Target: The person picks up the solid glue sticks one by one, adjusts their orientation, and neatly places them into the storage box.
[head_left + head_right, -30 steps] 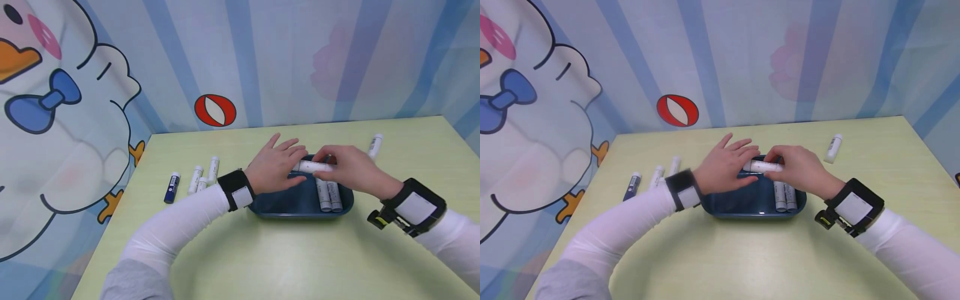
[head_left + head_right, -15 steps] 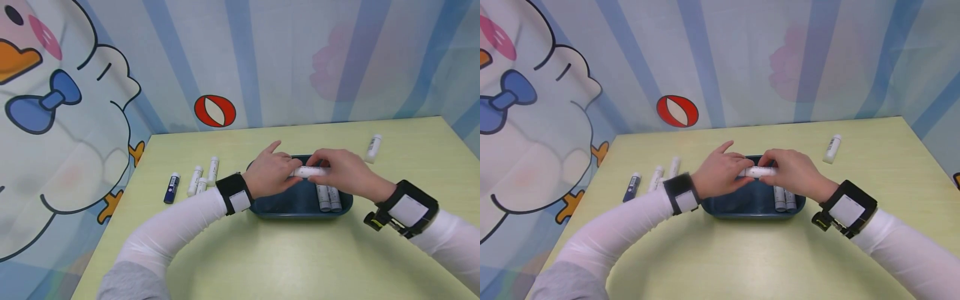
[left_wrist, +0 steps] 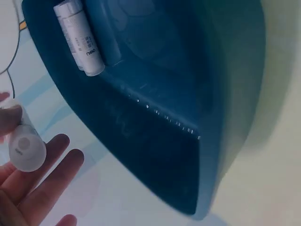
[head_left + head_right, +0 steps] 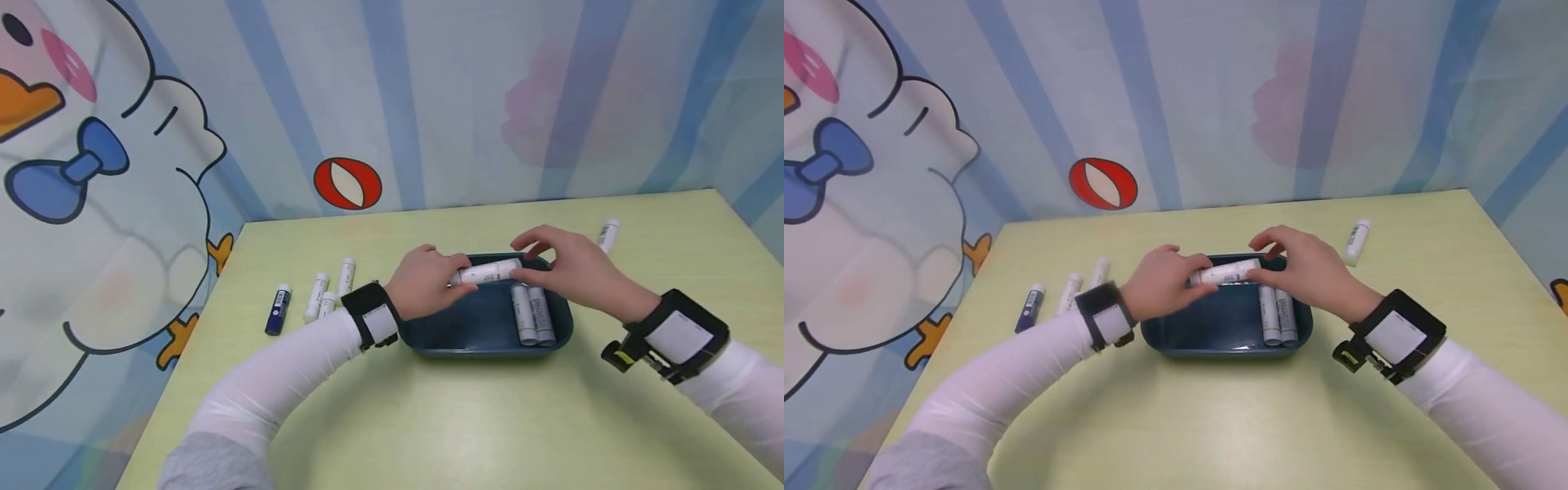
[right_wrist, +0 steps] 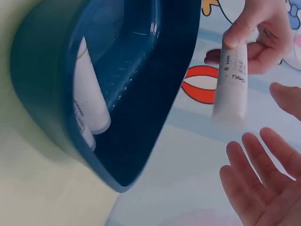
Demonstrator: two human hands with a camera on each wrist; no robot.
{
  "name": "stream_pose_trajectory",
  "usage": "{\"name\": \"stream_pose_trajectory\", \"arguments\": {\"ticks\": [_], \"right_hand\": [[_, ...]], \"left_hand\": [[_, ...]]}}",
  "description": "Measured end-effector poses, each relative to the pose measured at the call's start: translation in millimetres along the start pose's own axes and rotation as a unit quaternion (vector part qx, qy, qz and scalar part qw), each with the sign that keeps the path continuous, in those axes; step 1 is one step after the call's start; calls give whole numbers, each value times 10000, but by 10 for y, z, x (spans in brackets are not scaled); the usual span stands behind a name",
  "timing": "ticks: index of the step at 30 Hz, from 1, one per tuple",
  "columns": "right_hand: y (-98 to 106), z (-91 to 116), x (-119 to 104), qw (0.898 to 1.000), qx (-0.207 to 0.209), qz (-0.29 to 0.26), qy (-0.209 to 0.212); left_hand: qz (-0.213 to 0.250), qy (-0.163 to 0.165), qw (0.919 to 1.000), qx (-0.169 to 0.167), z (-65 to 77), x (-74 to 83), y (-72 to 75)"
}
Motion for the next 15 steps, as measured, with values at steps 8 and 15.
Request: {"name": "stream_pose_trajectory", "arguments": {"ticks": [8,15], "right_hand": [[-2,-28,138,9930,346,-944,-626],[-81,-54,165,9699,552,-2169,-957]], "left_hand": [[1652,824,9828,-38,14,-64,-62],[2754,1363,9516,-29,31,3,-45]]}}
Point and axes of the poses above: each hand's wrist, its own z-axis away from the middle knuckle, its own y-axis out of the back of the hand, x = y × z, the point moved 4 cm from there along -z, towards the middle knuckle, and after that the axes turned 14 degrees about -z, right-handed, at the moved point
